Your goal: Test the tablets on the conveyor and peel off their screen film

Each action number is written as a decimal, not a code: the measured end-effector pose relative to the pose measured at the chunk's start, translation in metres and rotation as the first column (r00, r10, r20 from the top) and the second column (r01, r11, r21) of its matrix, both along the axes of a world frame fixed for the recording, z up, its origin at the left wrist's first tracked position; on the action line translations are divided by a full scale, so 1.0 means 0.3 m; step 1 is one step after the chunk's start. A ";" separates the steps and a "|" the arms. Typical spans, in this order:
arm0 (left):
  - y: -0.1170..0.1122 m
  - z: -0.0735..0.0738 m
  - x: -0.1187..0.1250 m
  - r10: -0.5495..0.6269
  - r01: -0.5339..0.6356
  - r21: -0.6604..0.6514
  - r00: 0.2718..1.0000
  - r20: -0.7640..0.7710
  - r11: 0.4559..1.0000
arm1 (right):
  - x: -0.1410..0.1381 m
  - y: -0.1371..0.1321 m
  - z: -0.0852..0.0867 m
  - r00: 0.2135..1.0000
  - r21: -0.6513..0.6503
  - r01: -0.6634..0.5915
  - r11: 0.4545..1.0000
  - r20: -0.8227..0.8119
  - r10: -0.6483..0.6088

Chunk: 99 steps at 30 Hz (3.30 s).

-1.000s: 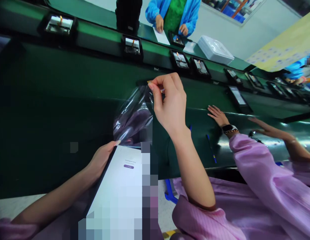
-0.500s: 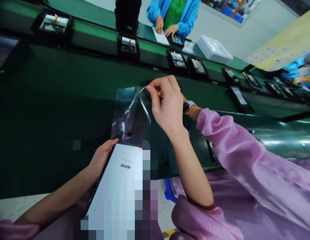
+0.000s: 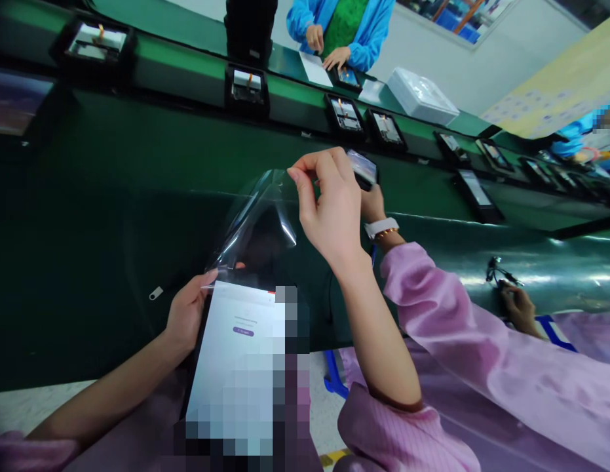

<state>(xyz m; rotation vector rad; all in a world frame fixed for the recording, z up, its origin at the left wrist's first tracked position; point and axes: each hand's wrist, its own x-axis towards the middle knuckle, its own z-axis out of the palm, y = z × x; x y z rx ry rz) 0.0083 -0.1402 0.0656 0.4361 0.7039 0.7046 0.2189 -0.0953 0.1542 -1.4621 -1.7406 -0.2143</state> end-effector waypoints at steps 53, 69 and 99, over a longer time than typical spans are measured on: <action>-0.044 0.086 -0.017 0.183 0.009 0.351 0.842 -0.508 0.936 | -0.031 -0.008 -0.011 1.000 0.013 -0.022 1.000 0.017 0.022; 0.009 -0.001 0.037 0.149 -0.118 0.109 0.923 -0.354 0.987 | -0.007 -0.014 -0.021 0.999 0.015 -0.018 1.000 0.034 0.018; 0.084 -0.057 0.052 0.155 -0.206 -0.148 0.942 -0.298 0.967 | 0.020 -0.016 -0.034 0.994 -0.076 -0.047 0.996 -0.106 0.039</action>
